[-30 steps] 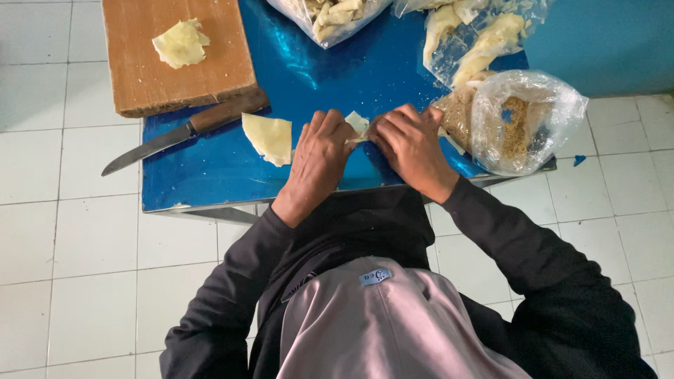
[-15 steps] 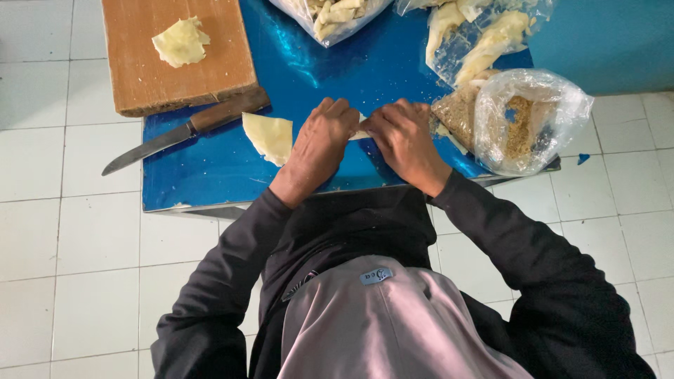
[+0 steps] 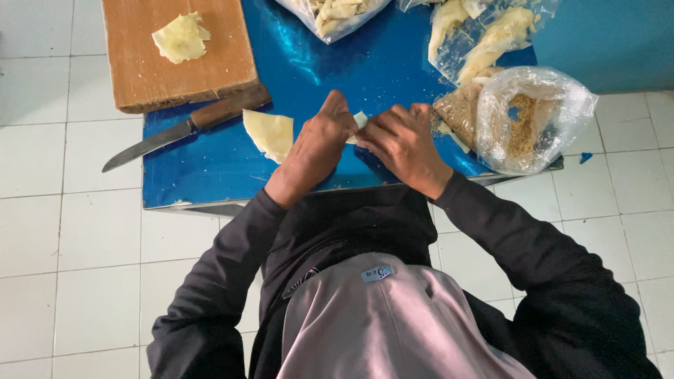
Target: The person sits at a blue table folding small dough wrappers, pressing the edges together to seal each piece by hand, and placing the folded pieces into a plastic bag on the table. They repeat this folding cycle continuously, taking new wrapper pieces from the table and adding finished ones to the bag.
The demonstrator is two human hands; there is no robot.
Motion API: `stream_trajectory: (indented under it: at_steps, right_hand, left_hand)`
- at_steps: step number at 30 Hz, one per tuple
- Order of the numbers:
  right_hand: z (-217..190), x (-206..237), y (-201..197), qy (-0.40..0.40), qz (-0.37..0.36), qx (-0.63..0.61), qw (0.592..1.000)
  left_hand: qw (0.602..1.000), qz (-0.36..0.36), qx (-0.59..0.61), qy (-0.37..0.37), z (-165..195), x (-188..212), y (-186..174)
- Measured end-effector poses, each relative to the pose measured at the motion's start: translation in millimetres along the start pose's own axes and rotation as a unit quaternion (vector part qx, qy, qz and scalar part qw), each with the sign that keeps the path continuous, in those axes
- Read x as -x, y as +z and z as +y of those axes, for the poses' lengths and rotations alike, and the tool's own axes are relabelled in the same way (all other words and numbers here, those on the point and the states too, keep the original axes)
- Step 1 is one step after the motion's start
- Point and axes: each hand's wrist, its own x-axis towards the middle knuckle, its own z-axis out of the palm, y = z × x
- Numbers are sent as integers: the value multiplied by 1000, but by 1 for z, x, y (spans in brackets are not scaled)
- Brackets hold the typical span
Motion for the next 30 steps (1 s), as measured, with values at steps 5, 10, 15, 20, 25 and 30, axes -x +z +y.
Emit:
stream_trajectory:
  at_steps: [5,10,15,20,25,30]
  right_hand:
    - [4,-2,5,57,-19,-39,997]
    - [10,-6,9,127,-40,-146,980]
    - [3,-2,6,94,-16,-101,990]
    - [-3,-2,6,60,1,-23,998]
    - [1,-7,7,94,-9,-57,994]
    - [2,-7,6,101,-8,-86,991]
  left_hand:
    - [996,-19,79,-42,11,7,-17]
    - [996,-20,78,-23,8,5,-14]
    - [995,-14,96,-33,-8,0,-5]
    - [988,-46,126,-72,-12,-8,-9]
    - [994,-41,99,-26,-4,-5,-22]
    - [999,-42,26,1,-2,-6,-18]
